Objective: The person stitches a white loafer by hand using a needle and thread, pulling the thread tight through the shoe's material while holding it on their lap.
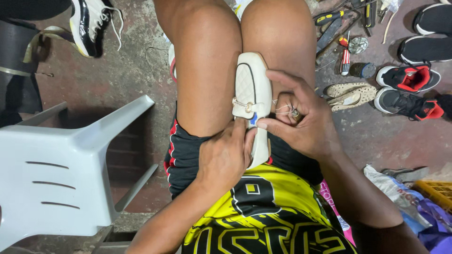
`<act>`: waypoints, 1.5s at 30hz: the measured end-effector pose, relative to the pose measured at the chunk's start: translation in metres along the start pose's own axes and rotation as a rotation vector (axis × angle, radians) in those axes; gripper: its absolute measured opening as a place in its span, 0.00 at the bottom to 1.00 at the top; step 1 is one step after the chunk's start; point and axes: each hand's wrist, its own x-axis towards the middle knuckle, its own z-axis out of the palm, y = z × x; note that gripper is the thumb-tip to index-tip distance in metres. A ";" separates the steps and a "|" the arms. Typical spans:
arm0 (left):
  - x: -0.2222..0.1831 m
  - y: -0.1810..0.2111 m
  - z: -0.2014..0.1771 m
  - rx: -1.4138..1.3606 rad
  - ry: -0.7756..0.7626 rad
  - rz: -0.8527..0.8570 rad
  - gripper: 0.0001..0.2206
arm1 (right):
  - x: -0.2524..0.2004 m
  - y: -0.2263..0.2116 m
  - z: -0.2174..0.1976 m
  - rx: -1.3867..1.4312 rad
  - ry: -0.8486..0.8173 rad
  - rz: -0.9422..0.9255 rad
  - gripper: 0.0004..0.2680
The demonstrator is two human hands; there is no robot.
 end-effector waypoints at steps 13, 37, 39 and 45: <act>0.002 -0.005 -0.027 -0.454 0.114 -0.091 0.08 | -0.004 -0.006 -0.004 -0.112 0.025 0.015 0.31; -0.029 -0.046 -0.028 -0.493 0.231 -0.281 0.21 | 0.007 -0.009 0.019 -0.173 -0.014 -0.067 0.29; -0.045 -0.073 -0.028 -0.429 0.303 -0.323 0.22 | 0.007 -0.014 0.024 -0.230 -0.011 -0.050 0.29; -0.095 -0.155 -0.037 -0.444 0.425 -0.685 0.21 | 0.012 -0.015 0.025 0.003 -0.054 0.068 0.27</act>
